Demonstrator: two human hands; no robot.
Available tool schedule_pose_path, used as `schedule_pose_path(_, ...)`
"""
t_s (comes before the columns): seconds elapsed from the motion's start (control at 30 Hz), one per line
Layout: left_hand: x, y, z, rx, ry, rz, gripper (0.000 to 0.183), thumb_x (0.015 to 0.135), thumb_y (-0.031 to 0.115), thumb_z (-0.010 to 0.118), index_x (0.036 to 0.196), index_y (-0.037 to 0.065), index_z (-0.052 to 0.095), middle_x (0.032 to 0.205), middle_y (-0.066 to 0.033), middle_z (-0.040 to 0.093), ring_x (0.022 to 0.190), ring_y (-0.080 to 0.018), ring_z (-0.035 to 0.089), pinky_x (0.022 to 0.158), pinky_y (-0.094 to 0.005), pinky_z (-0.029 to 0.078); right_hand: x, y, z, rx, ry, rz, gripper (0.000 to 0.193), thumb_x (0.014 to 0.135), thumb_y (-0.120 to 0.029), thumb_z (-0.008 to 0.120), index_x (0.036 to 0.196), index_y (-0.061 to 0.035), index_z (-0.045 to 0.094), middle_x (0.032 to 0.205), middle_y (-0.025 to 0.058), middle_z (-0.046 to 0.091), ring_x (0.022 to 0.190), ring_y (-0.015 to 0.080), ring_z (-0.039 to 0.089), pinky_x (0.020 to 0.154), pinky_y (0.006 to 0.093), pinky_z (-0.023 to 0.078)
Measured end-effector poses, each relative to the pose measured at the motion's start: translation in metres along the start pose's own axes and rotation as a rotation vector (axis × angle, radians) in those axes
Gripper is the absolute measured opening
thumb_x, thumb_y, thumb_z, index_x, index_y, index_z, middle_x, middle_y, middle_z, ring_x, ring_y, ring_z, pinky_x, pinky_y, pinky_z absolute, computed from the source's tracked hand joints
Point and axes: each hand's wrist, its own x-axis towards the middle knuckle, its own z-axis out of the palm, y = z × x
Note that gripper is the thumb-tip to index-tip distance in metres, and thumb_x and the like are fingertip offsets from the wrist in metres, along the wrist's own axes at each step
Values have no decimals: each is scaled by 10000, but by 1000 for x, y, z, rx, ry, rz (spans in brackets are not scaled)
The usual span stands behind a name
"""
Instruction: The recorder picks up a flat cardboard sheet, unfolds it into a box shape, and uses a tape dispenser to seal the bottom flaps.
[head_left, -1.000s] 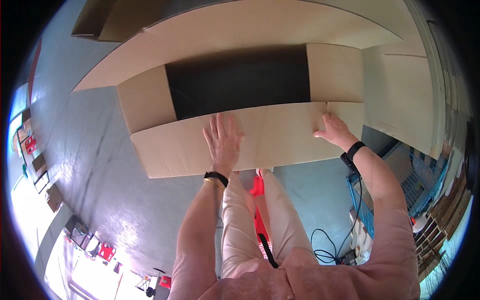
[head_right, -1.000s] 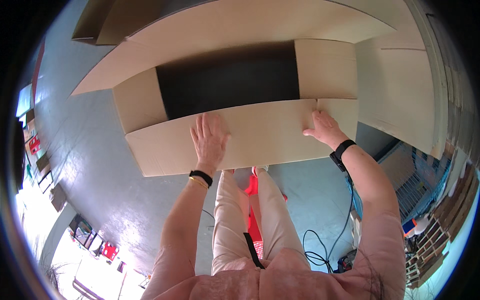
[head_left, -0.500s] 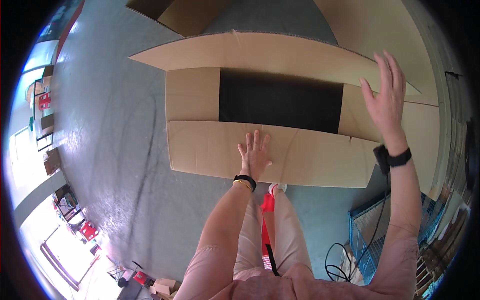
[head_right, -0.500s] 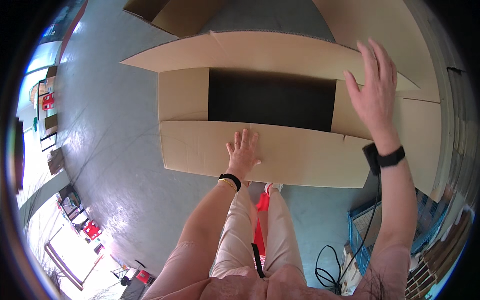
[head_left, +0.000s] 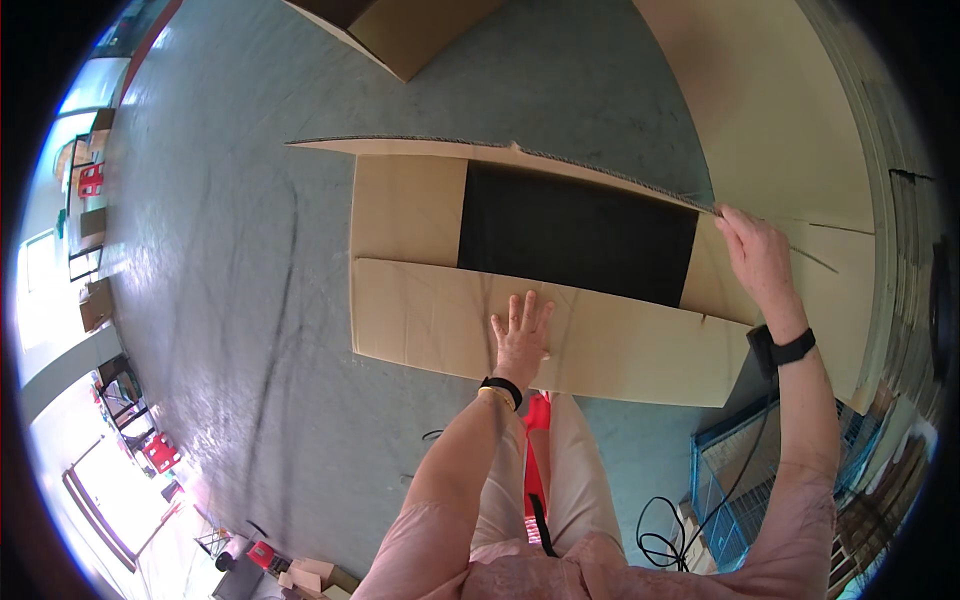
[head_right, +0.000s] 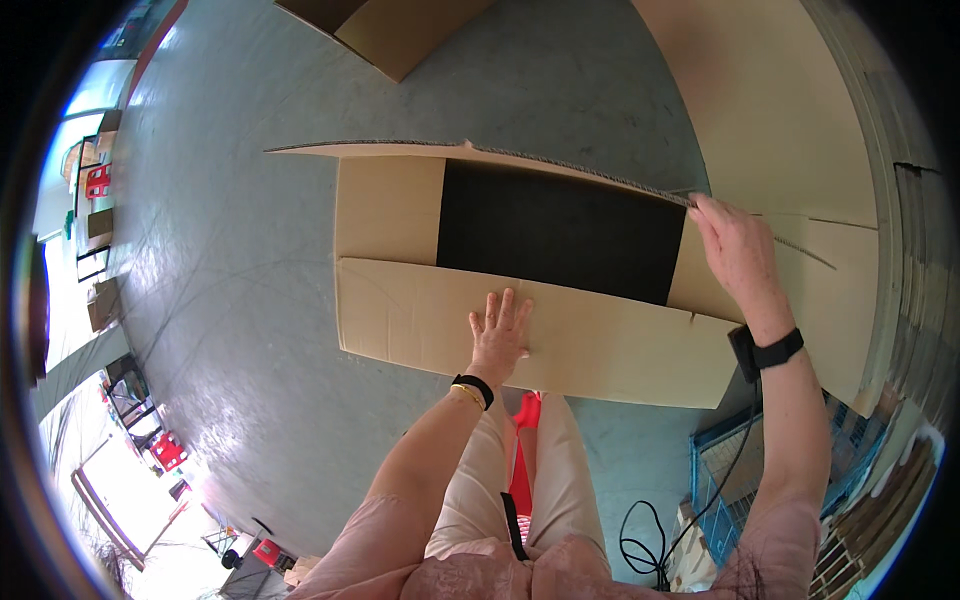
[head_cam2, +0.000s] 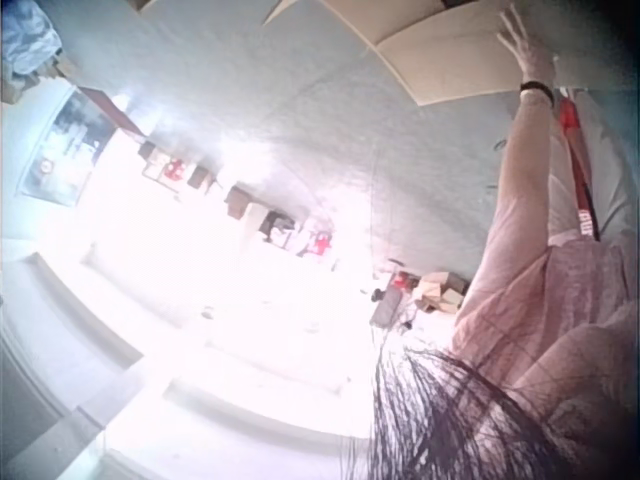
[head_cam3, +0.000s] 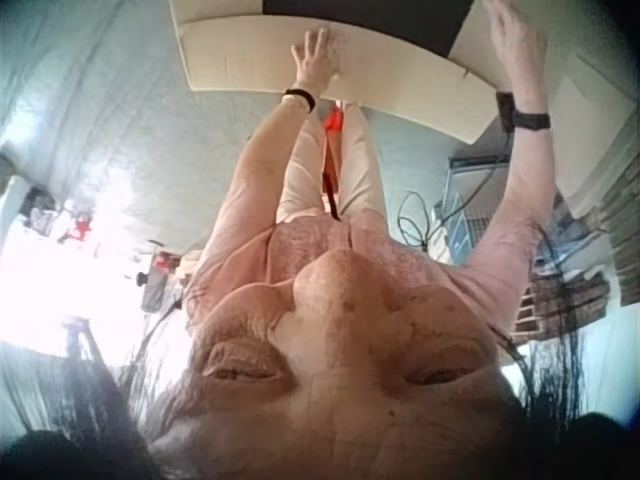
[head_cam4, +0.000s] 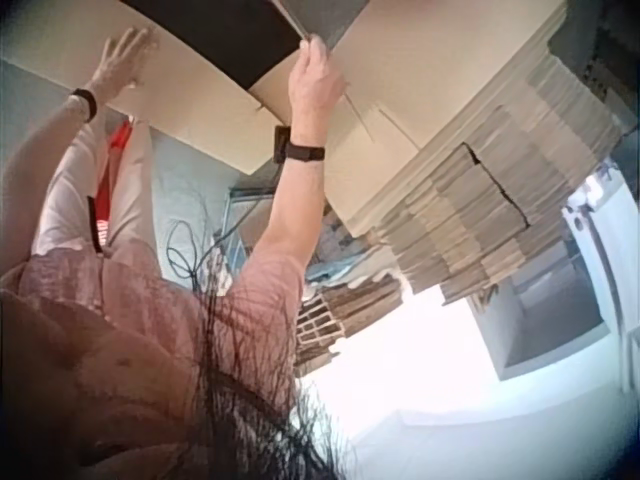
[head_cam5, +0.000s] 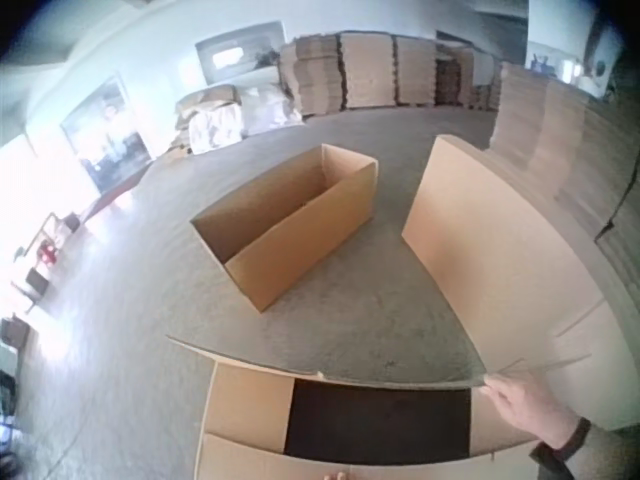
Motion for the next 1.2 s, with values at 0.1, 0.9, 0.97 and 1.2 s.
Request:
schedule_pose_path(0.1,8,-2,-8,13,-5,-16,1077,736,384,819,1564,270,141,1636,-105,35,1496,-398,67,1094,-710,244,-17,-3,1,37,19,-34,219,982,-186,536,1105,-31,629,965,161,698,849,349,664,688,430,525)
schedule_pose_path(0.9,68,-129,-37,-19,466,-289,1040,804,667,587,1534,24,219,1603,-255,109,1482,-445,71,1156,-646,42,-1,10,26,68,0,131,187,949,-197,599,1071,-59,631,886,131,689,781,334,660,664,415,515)
schedule_pose_path(0.97,75,-126,-35,-31,443,-293,1043,806,663,586,1534,16,212,1602,-258,106,1482,-448,61,1156,-644,37,-4,12,27,81,-25,143,197,946,-185,601,1100,-67,637,906,128,697,797,331,665,676,408,520)
schedule_pose_path(1.2,77,-127,-33,-29,375,-307,1060,799,654,597,1532,-2,201,1604,-261,95,1485,-447,38,1156,-642,27,-24,-4,28,29,-51,49,401,859,-17,601,1252,-93,585,1190,133,658,1041,340,640,867,410,526)
